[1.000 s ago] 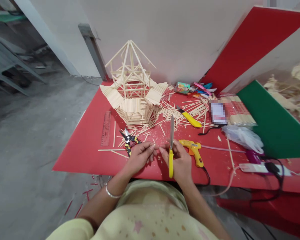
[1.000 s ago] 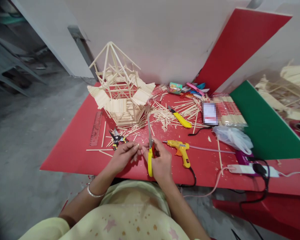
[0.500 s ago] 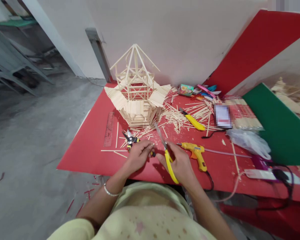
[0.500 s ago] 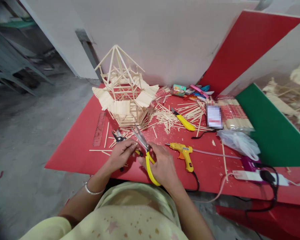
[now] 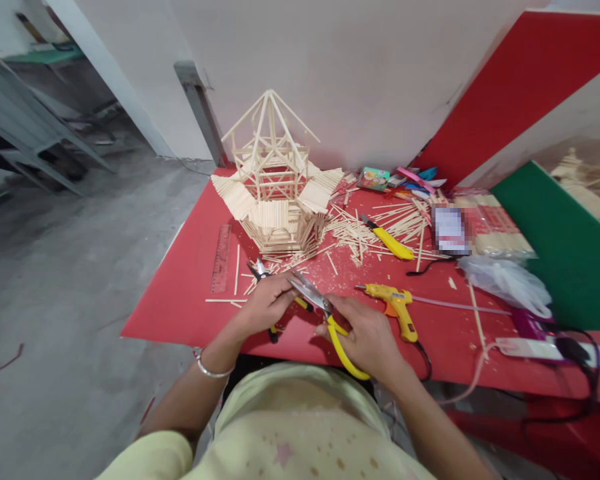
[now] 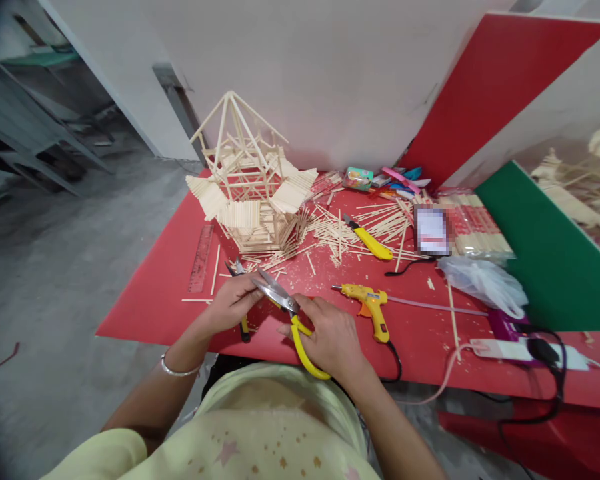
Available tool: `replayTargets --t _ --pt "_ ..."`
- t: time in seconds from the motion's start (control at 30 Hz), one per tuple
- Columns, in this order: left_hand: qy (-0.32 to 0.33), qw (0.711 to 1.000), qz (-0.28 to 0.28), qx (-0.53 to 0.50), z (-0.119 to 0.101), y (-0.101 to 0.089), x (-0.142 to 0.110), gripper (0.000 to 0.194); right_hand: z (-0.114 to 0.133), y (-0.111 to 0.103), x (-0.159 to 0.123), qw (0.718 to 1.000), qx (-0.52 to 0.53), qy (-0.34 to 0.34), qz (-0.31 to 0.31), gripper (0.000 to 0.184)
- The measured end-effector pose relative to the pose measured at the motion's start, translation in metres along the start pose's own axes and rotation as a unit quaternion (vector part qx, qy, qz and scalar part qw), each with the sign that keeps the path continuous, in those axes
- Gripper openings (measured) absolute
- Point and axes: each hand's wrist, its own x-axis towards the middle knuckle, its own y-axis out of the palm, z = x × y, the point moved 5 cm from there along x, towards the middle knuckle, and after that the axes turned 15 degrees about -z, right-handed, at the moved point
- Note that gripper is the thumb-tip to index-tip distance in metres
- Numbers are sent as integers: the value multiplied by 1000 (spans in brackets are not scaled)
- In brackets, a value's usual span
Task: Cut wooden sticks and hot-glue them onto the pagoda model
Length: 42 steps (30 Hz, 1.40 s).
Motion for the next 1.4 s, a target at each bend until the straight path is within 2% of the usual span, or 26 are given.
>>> replayTargets --t 0.17,0.4,0.53,0.67,0.83,0.93,1.07,1.17,1.27,1.4 --pt "-1 1000 15 -18 0 -1 1 21 -1 3 -1 1000 8 7 14 50" --pt "-34 997 45 -60 8 0 -1 24 -1 8 -4 999 40 4 -6 45" --pt "-69 993 57 -80 10 3 -3 29 -3 12 -8 999 45 11 -14 47" --pt "-141 983 57 -105 14 5 -7 33 -10 15 -10 996 73 24 -43 43" --pt "-184 975 17 -122 21 7 -9 34 -13 8 -4 994 64 47 -79 42" --pt "-232 962 -20 -143 29 10 -12 35 -8 1 4 984 104 78 -121 40" --pt "-286 940 -49 -182 33 21 -16 35 -3 2 16 953 179 173 -170 36" --pt "-310 927 -63 -202 32 30 -17 34 -2 13 25 919 268 214 -191 35" --pt "-326 918 -74 -214 30 36 -16 34 -1 25 33 909 315 207 -178 34" --pt "-364 902 -83 -217 37 40 -18 35 -3 33 35 928 298 172 -144 35"
